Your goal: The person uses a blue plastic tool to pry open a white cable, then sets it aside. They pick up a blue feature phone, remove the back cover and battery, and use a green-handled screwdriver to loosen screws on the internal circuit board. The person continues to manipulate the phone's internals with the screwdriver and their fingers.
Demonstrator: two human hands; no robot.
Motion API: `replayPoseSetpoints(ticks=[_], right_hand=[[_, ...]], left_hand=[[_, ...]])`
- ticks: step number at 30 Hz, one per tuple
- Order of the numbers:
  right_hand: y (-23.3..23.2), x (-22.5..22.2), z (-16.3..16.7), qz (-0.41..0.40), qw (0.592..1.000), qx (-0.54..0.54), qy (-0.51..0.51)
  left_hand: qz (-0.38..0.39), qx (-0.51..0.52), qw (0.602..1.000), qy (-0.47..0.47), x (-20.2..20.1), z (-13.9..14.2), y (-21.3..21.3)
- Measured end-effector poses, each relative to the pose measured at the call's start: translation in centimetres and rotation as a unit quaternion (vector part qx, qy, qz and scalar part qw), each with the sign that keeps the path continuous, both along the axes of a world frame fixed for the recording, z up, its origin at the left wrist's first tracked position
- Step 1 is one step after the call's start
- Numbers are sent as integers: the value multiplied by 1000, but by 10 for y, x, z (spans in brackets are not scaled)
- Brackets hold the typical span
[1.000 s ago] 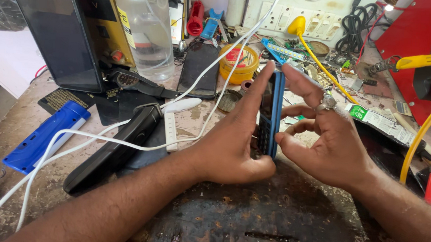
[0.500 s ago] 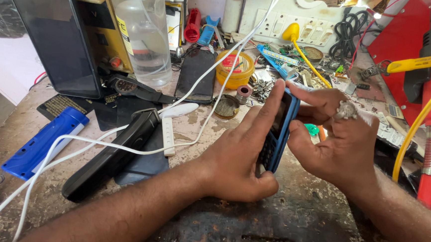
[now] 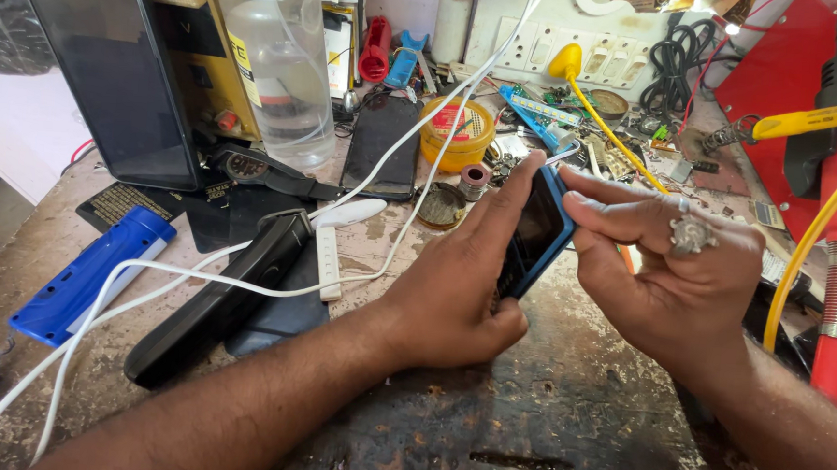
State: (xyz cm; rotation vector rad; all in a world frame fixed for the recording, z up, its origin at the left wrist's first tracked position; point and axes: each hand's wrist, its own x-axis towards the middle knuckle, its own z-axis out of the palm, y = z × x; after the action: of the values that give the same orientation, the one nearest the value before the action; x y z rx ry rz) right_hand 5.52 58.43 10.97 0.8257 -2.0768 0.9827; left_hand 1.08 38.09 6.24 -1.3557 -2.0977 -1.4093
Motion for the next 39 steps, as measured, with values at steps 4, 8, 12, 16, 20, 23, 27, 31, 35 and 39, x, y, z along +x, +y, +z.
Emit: replayPoseSetpoints(ticks=[4,8,12,16,20,23,27,31,35,39], right_hand=[[3,-2,-2,-37,991,-60,-113],[8,-7,3,54,976,-106,-180],[11,-11,13,87,949,-152,-263],[9,-11,15,51,946,-121,-296],[8,-10,11,15,950,-115,-290],[12,-10,11,35,945,-104,-308],[17,-8,15,52,944,-78,-316],[16,-6,18,75,952,-61,-290],[15,-5,19,74,949,-72,-298],[14,-5,15,46,959,-85,-265]], left_hand=[[17,-6,1000,-23,-2,0,1],[10,-32,999,-37,-5,0,1],[-15,-21,1000,8,-7,-1,2],[-2,-26,1000,8,-7,-2,4],[6,-34,999,-2,-5,-2,3],[7,-35,999,-23,-4,-1,2],[5,-19,1000,-4,-4,0,2],[8,-33,999,-30,-3,-1,2],[10,-27,999,-27,-2,0,2],[6,-36,999,11,1,1,3]])
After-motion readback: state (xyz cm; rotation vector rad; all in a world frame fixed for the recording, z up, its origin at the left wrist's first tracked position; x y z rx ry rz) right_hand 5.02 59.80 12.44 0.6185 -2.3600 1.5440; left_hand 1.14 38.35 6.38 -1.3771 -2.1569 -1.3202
